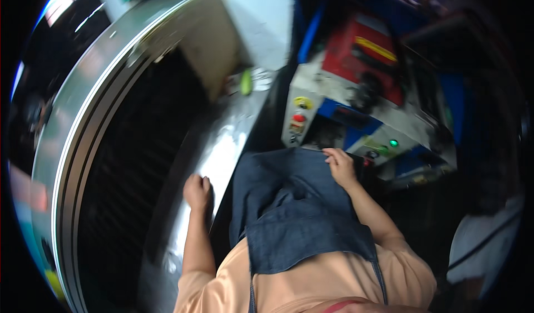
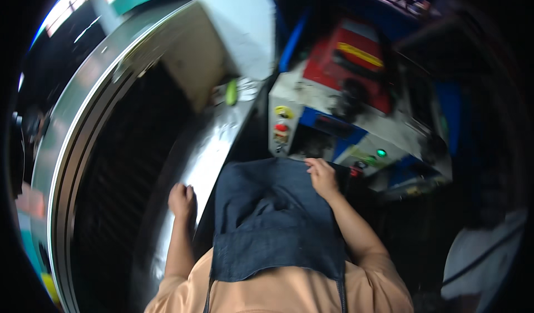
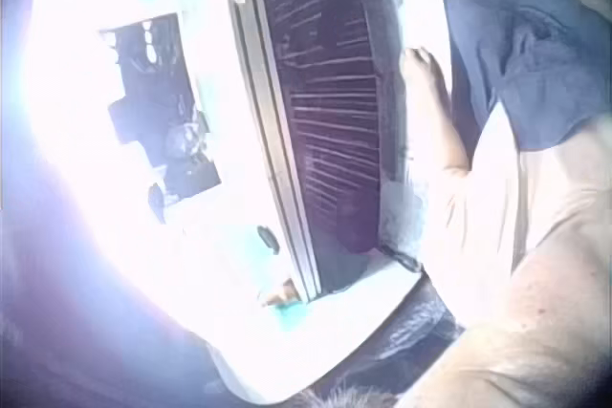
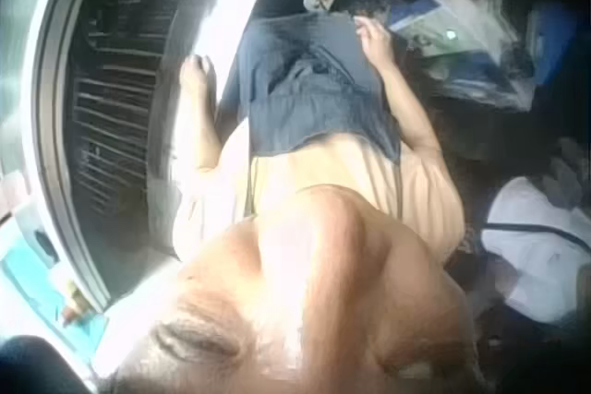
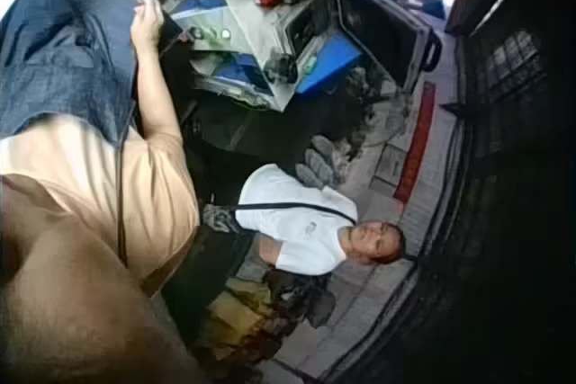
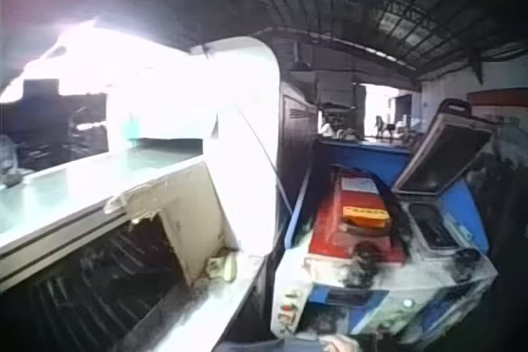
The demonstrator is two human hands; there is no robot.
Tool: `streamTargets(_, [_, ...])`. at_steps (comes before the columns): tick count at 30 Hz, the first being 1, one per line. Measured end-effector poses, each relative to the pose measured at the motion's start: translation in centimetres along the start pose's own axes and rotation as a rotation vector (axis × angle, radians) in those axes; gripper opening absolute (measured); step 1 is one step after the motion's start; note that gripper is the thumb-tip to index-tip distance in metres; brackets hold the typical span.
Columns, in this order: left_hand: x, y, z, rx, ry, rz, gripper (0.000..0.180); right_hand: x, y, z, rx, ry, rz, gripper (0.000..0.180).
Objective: The person repeatedly picks up black shoes from a conveyor belt, places them into a machine, and removes them after a short interval. They handle the shoes one at a time, inspecting them briefly before returning them to the belt.
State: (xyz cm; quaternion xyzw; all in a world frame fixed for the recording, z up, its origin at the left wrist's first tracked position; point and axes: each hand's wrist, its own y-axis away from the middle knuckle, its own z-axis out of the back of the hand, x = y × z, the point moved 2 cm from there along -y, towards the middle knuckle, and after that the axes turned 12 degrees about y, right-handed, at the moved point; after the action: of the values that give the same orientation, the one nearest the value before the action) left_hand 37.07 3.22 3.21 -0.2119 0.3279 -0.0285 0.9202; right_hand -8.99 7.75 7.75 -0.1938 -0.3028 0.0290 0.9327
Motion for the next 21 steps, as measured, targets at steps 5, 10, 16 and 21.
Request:
streamTargets(5, [-0.8, 0.1, 0.3, -0.013, -0.029, 0.004, 0.022, -1.1, 0.8, 1.2, -0.063, -0.029, 0.02, 0.031])
streamTargets(10, [-0.8, 0.3, 0.1, 0.002, -0.05, 0.03, 0.022, -2.0, 1.4, 1.9, -0.086, -0.106, -0.049, 0.035])
streamTargets(16, [-0.7, 0.2, 0.1, 0.0, -0.086, 0.018, 0.023, -2.4, 1.7, 2.2, -0.109, -0.122, -0.06, 0.037])
streamTargets(21, [-0.8, 0.2, 0.1, -0.003, -0.087, 0.013, 0.022, -2.3, 1.7, 2.3, -0.113, -0.133, -0.068, 0.043])
